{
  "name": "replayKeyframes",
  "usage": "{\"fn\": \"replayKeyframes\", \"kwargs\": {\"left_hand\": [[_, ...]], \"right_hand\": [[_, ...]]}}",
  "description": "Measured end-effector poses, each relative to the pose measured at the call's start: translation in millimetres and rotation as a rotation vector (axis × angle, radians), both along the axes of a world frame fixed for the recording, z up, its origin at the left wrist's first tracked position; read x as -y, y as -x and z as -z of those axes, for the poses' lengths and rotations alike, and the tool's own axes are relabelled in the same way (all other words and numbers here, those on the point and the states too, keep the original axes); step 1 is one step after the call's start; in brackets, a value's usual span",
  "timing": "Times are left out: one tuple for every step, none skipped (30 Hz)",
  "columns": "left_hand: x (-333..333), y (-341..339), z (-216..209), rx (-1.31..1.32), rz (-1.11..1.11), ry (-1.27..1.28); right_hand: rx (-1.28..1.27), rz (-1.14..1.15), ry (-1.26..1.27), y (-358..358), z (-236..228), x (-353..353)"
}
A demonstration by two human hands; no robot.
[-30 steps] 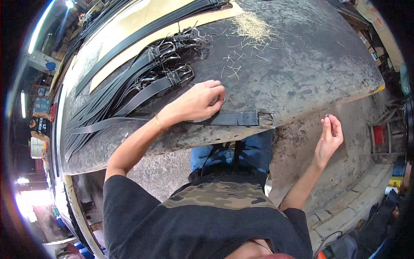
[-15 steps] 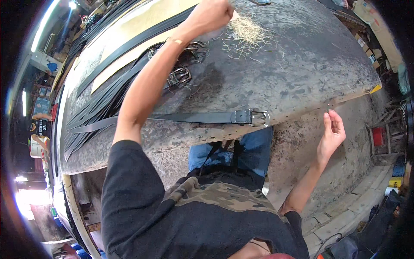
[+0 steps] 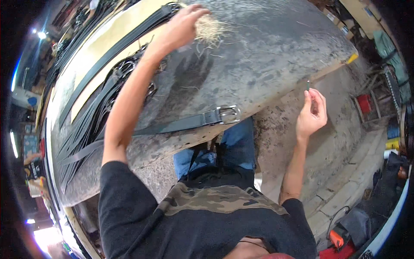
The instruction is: The person attaches buckles and leather loops to leather straps by hand, wipes a belt with a cloth, and lays several belts out on a cardboard sheet on the workbench.
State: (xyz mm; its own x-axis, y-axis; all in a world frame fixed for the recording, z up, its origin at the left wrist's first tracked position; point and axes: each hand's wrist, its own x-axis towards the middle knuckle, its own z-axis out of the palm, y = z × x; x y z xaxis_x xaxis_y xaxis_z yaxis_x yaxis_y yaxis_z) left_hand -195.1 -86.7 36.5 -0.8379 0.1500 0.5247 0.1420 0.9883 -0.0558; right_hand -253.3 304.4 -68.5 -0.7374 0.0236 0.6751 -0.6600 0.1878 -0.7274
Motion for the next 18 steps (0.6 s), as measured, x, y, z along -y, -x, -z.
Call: {"fn": "replayKeyframes", "kwargs": {"left_hand": [[-13,-13,-13,-0.031,0.019,0.0],[-20,-25,-21,-0.027,0.023,-0.01],[-28,-39,-29,-0.023,0.019,-0.019],[-40,-48,-35,-0.032,0.001,-0.031],[-46,-61,-38,-0.03,0.001,-0.037],[-48,-73,-40,0.01,-0.041,-0.076],[-50,-82,-42,0.051,-0.081,-0.116],[-55,-91,-44,0.05,-0.082,-0.121],[-60,-99,-47,0.083,-0.115,-0.156],[-63,-104,-47,0.116,-0.146,-0.19],[-66,-109,-45,0.116,-0.148,-0.193],[-68,-112,-44,0.118,-0.119,-0.183],[-70,-114,-42,0.12,-0.09,-0.173],[-73,-116,-41,0.118,-0.071,-0.172],[-74,-117,-40,0.119,-0.072,-0.174],[-75,-118,-38,0.112,-0.057,-0.18],[-76,-117,-37,0.103,-0.041,-0.183],[-78,-116,-34,0.064,-0.036,-0.172]], "right_hand": [[-0.065,0.082,0.041,2,2,0],[-0.175,0.094,-0.064,4,8,0],[-0.185,0.05,-0.204,5,12,4],[-0.107,-0.002,-0.218,9,21,6],[-0.027,-0.065,-0.228,9,27,9],[-0.032,-0.069,-0.232,11,26,11],[0.066,-0.068,-0.191,11,23,11],[0.167,-0.064,-0.153,9,19,8],[0.168,-0.066,-0.156,10,16,8],[0.33,-0.141,0.025,11,11,6],[0.489,-0.215,0.208,13,8,5],[0.537,-0.325,0.367,17,7,1],[0.537,-0.325,0.364,27,10,-7],[0.645,-0.603,0.58,38,15,-15],[0.746,-0.88,0.795,46,16,-19],[0.828,-0.814,0.662,50,17,-21],[0.827,-0.813,0.661,52,20,-20],[0.792,-0.673,0.459,53,24,-19]]}}
